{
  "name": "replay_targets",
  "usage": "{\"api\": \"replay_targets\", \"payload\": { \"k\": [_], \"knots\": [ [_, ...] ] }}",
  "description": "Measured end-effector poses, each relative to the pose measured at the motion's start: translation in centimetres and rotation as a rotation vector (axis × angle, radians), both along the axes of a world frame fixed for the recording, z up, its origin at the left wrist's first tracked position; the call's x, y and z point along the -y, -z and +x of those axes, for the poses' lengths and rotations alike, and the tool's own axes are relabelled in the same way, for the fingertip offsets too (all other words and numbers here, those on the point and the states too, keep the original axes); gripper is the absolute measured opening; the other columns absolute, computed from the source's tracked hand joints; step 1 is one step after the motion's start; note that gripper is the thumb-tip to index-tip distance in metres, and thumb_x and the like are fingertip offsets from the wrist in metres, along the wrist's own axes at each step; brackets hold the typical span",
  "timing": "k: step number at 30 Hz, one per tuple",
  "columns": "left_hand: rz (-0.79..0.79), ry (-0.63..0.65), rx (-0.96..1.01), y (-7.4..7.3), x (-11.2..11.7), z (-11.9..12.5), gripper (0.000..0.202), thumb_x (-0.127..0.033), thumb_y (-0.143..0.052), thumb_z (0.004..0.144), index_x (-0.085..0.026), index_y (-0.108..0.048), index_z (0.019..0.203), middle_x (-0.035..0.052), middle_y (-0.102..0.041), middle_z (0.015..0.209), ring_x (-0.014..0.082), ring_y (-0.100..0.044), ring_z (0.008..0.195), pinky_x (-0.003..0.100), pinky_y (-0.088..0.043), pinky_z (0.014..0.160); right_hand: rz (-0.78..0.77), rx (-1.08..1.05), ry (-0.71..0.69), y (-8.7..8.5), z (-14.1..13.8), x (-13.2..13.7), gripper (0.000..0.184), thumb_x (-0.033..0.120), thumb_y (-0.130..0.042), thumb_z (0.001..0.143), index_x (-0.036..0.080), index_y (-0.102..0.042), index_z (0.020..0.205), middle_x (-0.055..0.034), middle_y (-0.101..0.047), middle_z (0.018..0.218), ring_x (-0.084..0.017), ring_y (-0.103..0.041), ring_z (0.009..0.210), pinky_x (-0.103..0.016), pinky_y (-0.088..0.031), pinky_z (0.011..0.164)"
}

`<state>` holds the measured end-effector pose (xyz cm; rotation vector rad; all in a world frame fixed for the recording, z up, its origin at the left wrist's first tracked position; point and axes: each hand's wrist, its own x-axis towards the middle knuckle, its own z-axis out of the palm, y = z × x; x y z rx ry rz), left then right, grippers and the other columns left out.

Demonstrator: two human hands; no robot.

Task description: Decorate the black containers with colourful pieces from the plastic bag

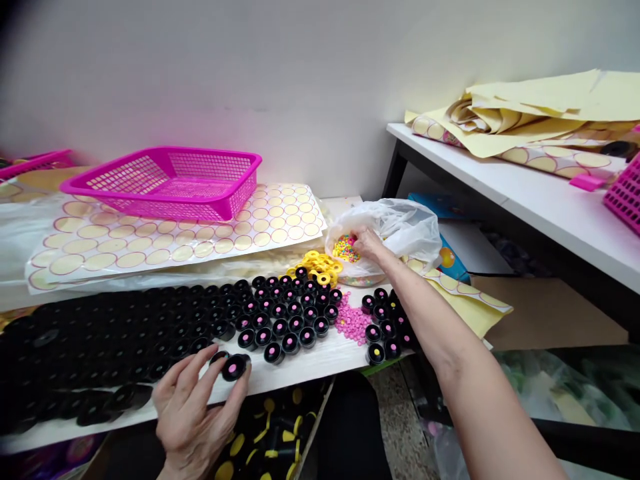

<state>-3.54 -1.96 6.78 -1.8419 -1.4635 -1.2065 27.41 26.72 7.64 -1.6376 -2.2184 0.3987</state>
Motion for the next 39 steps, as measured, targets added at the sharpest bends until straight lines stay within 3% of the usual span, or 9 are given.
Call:
{"api": "replay_targets", "payload": {
  "k": [2, 5, 10, 15, 18, 22, 25, 33, 39],
  "knots": [
    [-0.041, 0.065, 0.112, -1.3, -0.1, 0.1, 0.037, -0.015, -0.078, 0.057, -0.016, -0.063, 0.091, 0.0109, -0.068, 0.094, 0.0246, -0.061, 0.09, 0.04, -0.046, 0.084, -0.01, 0.052, 0.025, -0.2, -0.4, 0.2, 0.011, 0.015, -0.053, 0.061, 0.015, -0.063, 0.066, -0.0048, -0.062, 0.067, -0.019, -0.053, 0.074, -0.025, -0.037, 0.064],
    [-0.306, 0.164, 0.434, -3.2, -1.4, 0.7, 0.032, -0.02, -0.072, 0.066, -0.018, -0.063, 0.097, 0.0064, -0.067, 0.096, 0.0205, -0.06, 0.091, 0.036, -0.047, 0.084, -0.045, 0.108, 0.031, -0.3, -1.1, 0.4, 0.009, 0.01, -0.057, 0.056, 0.014, -0.063, 0.061, -0.0104, -0.064, 0.07, -0.023, -0.055, 0.081, -0.028, -0.037, 0.07],
    [-0.727, 0.337, 0.911, -5.7, -7.6, 2.9, 0.04, -0.032, -0.071, 0.064, -0.017, -0.064, 0.1, 0.0038, -0.067, 0.09, 0.0166, -0.061, 0.079, 0.028, -0.049, 0.071, -0.103, 0.037, -0.006, -0.3, -1.5, 0.6, 0.007, 0.008, -0.057, 0.052, 0.014, -0.06, 0.054, -0.0048, -0.06, 0.059, -0.019, -0.055, 0.07, -0.026, -0.038, 0.065],
    [-0.814, 0.475, 0.737, -6.9, -15.6, 6.8, 0.031, -0.021, -0.068, 0.06, -0.017, -0.068, 0.09, 0.0018, -0.067, 0.084, 0.0141, -0.059, 0.074, 0.026, -0.046, 0.069, -0.102, -0.195, 0.011, -1.1, -0.2, 1.0, 0.015, 0.02, -0.059, 0.057, 0.013, -0.063, 0.069, 0.0002, -0.06, 0.062, -0.013, -0.052, 0.06, -0.023, -0.04, 0.056],
    [-0.85, 0.595, 0.611, -6.5, -19.7, 9.6, 0.025, -0.014, -0.064, 0.058, -0.016, -0.067, 0.082, 0.0004, -0.065, 0.076, 0.0128, -0.057, 0.069, 0.023, -0.044, 0.064, -0.122, -0.421, 0.013, -2.3, 0.3, 1.6, 0.021, 0.026, -0.061, 0.057, 0.013, -0.062, 0.073, -0.0001, -0.06, 0.063, -0.013, -0.053, 0.059, -0.024, -0.042, 0.055],
    [-0.884, 0.604, 0.499, -5.7, -23.2, 13.0, 0.024, -0.012, -0.063, 0.056, -0.014, -0.067, 0.079, 0.0002, -0.062, 0.067, 0.0138, -0.056, 0.067, 0.024, -0.042, 0.061, -0.147, -0.755, -0.04, -4.6, 0.4, 2.4, 0.02, 0.026, -0.065, 0.053, 0.013, -0.062, 0.068, 0.0011, -0.059, 0.061, -0.011, -0.052, 0.058, -0.025, -0.041, 0.058],
    [-0.893, 0.592, 0.496, -5.2, -24.4, 14.5, 0.024, -0.015, -0.063, 0.055, -0.013, -0.068, 0.079, 0.0014, -0.062, 0.065, 0.015, -0.055, 0.066, 0.025, -0.041, 0.061, -0.041, -0.579, -0.126, -6.3, 0.3, 2.9, 0.013, 0.021, -0.061, 0.057, 0.014, -0.064, 0.068, 0.0011, -0.059, 0.062, -0.012, -0.051, 0.06, -0.025, -0.039, 0.059],
    [-0.906, 0.652, 0.509, -4.6, -24.8, 15.6, 0.029, -0.014, -0.063, 0.052, -0.013, -0.069, 0.081, 0.0005, -0.065, 0.07, 0.0163, -0.057, 0.071, 0.026, -0.043, 0.066, 0.238, 0.425, -0.2, -9.2, -1.7, 5.7, 0.022, 0.016, -0.048, 0.081, 0.017, -0.069, 0.088, -0.0089, -0.063, 0.085, -0.02, -0.051, 0.084, -0.029, -0.032, 0.065],
    [-0.894, 0.688, 0.581, -4.0, -24.8, 15.7, 0.02, -0.016, -0.063, 0.051, -0.012, -0.065, 0.07, -0.0019, -0.061, 0.063, 0.0141, -0.053, 0.066, 0.024, -0.041, 0.06, 0.336, 0.682, -0.298, -9.7, -3.1, 6.4, 0.016, 0.017, -0.052, 0.081, 0.015, -0.067, 0.081, -0.0142, -0.06, 0.09, -0.025, -0.045, 0.092, -0.033, -0.029, 0.067]
  ]
}}
